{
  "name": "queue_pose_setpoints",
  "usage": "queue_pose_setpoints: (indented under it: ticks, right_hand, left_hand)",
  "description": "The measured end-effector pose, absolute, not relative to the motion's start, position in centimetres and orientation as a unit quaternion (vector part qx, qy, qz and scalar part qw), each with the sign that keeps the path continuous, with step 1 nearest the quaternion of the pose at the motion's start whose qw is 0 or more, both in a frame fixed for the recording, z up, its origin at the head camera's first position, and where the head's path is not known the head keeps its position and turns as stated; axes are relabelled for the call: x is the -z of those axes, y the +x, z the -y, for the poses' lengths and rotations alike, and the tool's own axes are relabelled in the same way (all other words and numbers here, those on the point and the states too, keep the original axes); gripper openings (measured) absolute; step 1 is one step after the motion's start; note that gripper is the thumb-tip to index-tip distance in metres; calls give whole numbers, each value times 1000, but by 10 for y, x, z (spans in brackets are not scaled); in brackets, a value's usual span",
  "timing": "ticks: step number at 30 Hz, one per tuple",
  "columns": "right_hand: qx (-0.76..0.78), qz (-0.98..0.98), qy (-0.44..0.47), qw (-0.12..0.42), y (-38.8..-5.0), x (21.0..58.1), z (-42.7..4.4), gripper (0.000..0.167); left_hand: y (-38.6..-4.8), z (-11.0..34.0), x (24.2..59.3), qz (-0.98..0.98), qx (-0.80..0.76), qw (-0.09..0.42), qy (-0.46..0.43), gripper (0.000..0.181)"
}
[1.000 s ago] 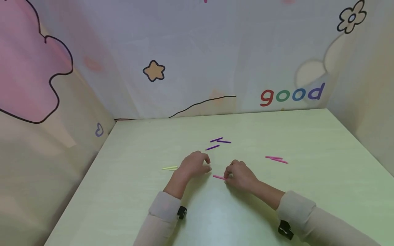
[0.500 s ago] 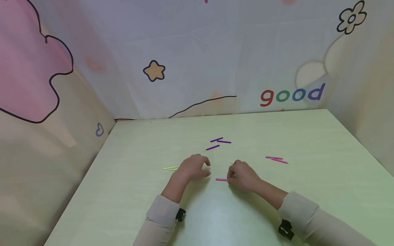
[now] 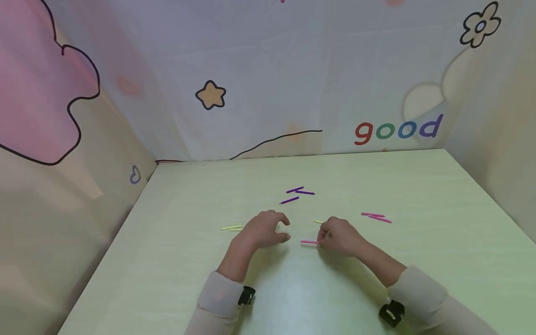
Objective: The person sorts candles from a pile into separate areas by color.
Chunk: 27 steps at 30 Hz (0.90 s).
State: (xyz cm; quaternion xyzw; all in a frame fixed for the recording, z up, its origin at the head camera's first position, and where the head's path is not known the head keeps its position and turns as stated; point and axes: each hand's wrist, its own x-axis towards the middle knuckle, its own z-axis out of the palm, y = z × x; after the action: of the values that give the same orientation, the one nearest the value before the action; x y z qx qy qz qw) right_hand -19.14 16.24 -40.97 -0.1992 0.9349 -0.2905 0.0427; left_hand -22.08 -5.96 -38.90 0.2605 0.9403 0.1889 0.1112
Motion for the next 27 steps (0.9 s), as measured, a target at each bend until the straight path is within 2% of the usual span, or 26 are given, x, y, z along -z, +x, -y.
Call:
queue_pose_setpoints:
  ticks: [9,14,27]
  right_hand:
    - [302,-931,-192,69,-188,410,-164,10]
    - [291,-934,-195,67,-185,404,-168,9]
    - [300,-930,-198,81,-182,386,-197,11]
  left_hand:
    - [-219,60,392,-937,-200,109,264,32]
    - [-220,55,394,-936,-199,107,268,31]
    - [-225,41,391,-931,-217,111,273,32]
